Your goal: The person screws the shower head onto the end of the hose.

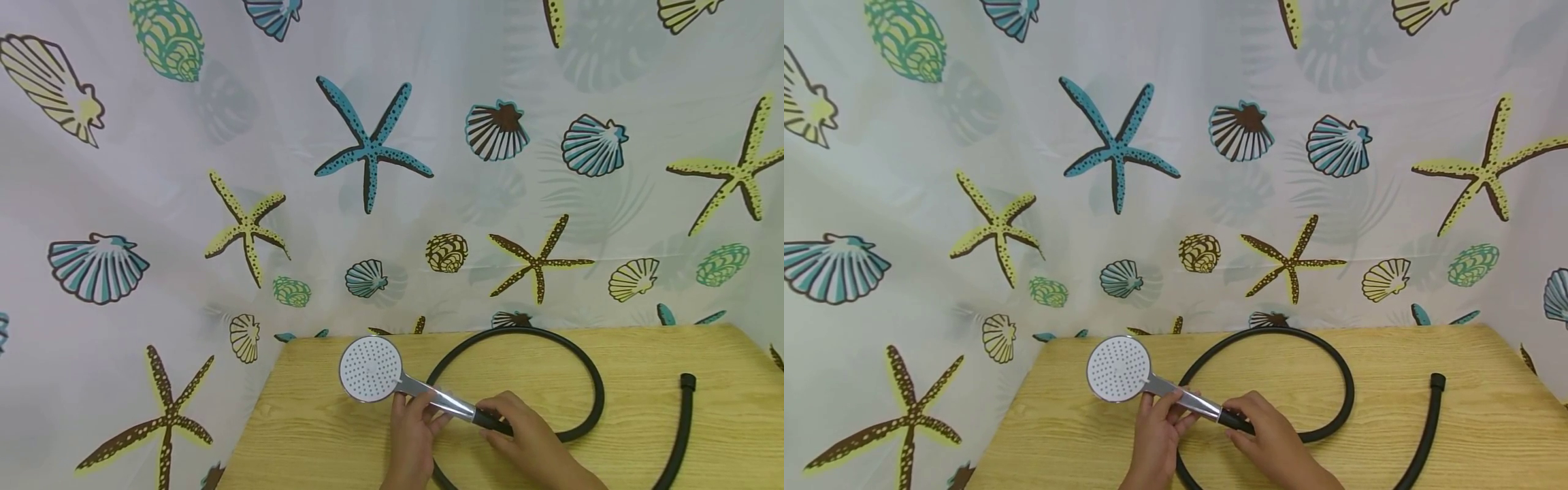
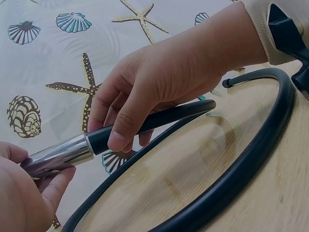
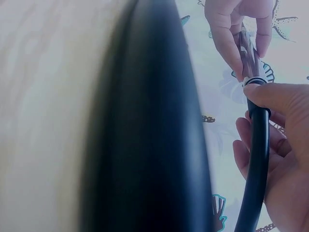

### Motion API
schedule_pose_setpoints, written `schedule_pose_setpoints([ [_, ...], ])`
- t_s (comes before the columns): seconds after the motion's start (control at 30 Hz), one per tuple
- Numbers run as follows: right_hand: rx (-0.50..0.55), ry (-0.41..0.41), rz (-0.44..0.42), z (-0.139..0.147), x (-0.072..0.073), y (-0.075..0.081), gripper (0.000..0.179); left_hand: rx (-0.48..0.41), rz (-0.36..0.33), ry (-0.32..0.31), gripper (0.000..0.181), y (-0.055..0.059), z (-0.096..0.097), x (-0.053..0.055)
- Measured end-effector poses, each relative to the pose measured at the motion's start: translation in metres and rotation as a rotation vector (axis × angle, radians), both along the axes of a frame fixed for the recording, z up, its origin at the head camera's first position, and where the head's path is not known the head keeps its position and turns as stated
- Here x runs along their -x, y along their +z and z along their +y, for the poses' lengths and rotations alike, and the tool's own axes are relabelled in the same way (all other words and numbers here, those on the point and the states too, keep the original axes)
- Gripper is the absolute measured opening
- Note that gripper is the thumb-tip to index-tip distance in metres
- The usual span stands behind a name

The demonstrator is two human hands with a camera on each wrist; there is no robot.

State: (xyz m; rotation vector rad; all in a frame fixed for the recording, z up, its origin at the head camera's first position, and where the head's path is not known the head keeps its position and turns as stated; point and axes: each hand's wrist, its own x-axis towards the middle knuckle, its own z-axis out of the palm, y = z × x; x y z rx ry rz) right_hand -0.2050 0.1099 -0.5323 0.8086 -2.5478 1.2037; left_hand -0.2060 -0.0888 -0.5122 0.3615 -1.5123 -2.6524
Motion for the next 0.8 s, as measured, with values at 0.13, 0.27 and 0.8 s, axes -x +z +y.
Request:
schedule_pose_setpoints([
  [0.13, 0.002, -0.015, 0.005, -0.0007, 0.0001, 0.0, 0.039, -0.016, 0.02, -0.008, 0.022, -0.0006, 0.0, -0.0004],
  [0.27, 0.0, -0.026, -0.021, -0.0008, -0.0003, 0.0009, 0.037, -0.025, 0.027, -0.017, 0.023, -0.0006, -0.0007, 0.0001],
  [0.8, 0.023, -0.046, 0.045, -0.0007, -0.0021, 0.005, 0.035, -0.009, 0.002, -0.015, 0.033, 0.0013, -0.0011, -0.0004],
])
